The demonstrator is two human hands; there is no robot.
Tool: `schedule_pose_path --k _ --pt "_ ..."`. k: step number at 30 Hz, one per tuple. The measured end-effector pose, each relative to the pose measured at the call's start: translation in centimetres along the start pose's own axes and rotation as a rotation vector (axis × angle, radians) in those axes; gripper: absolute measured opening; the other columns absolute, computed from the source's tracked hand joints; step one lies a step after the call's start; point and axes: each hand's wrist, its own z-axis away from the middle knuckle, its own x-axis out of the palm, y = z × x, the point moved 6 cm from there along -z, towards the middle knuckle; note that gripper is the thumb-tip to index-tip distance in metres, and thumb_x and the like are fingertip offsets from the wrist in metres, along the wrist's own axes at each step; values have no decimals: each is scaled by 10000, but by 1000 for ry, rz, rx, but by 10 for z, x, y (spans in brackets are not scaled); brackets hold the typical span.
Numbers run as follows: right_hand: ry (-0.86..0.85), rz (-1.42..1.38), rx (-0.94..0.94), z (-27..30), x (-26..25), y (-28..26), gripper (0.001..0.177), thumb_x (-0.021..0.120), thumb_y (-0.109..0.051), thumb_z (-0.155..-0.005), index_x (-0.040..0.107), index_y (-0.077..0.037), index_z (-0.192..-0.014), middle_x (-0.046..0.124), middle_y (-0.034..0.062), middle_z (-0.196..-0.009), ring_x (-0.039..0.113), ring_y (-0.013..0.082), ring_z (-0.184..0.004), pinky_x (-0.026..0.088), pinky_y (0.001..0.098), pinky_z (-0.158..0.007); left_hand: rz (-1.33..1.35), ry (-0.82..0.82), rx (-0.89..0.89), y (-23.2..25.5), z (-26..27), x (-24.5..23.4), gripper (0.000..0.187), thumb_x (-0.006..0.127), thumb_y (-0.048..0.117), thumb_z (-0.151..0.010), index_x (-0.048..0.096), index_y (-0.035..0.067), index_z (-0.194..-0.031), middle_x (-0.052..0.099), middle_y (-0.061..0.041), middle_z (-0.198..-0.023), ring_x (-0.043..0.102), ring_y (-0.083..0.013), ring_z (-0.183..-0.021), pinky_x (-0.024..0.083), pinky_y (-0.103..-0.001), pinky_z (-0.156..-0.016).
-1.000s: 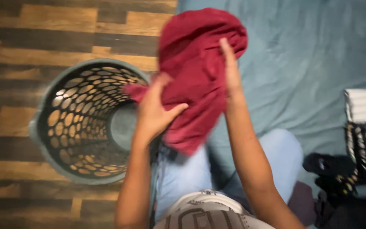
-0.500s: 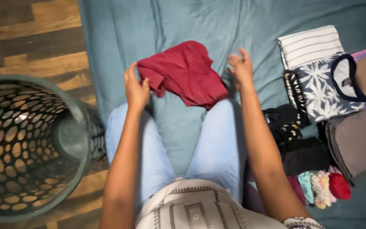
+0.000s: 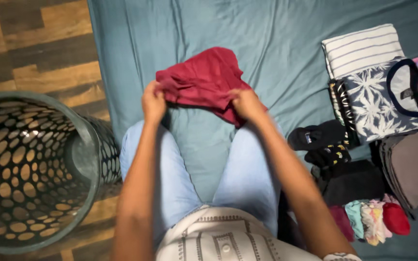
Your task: The person folds several shirts and other garments on a bed, then places them into a laundry basket. The person handles a beige shirt, a red shirt, and other folded items, stacking them before transferring them to the basket.
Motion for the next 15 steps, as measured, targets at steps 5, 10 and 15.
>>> schedule_pose_path --k 5,10,15 --pt "-249 -462 32 -54 -128 38 379 580 -368 -1076 719 -27 -1163 739 54 -1101 633 147 -966 527 341 -863 1207 -169 -531 -5 -53 -36 327 563 299 -1058 645 21 -1210 700 -104 -1132 698 -263 -975 591 -444 -804" --pt "-131 -670 14 -131 -204 47 314 708 -302 -1021 691 -36 -1187 722 42 -1076 656 138 -929 543 317 -843 1409 -262 -476 67 -121 -69 344 564 229 -1032 612 -15 -1270 703 -164 -1256 733 -297 -1112 610 -443 -955" --pt "288 -656 -182 -197 -187 40 227 805 -172 -1058 669 2 -1007 676 75 -862 586 174 -788 511 365 -736 1100 -20 -347 91 -146 -60 464 663 137 -906 443 195 -1310 596 -91 -1286 631 -235 -1044 588 -418 -874"
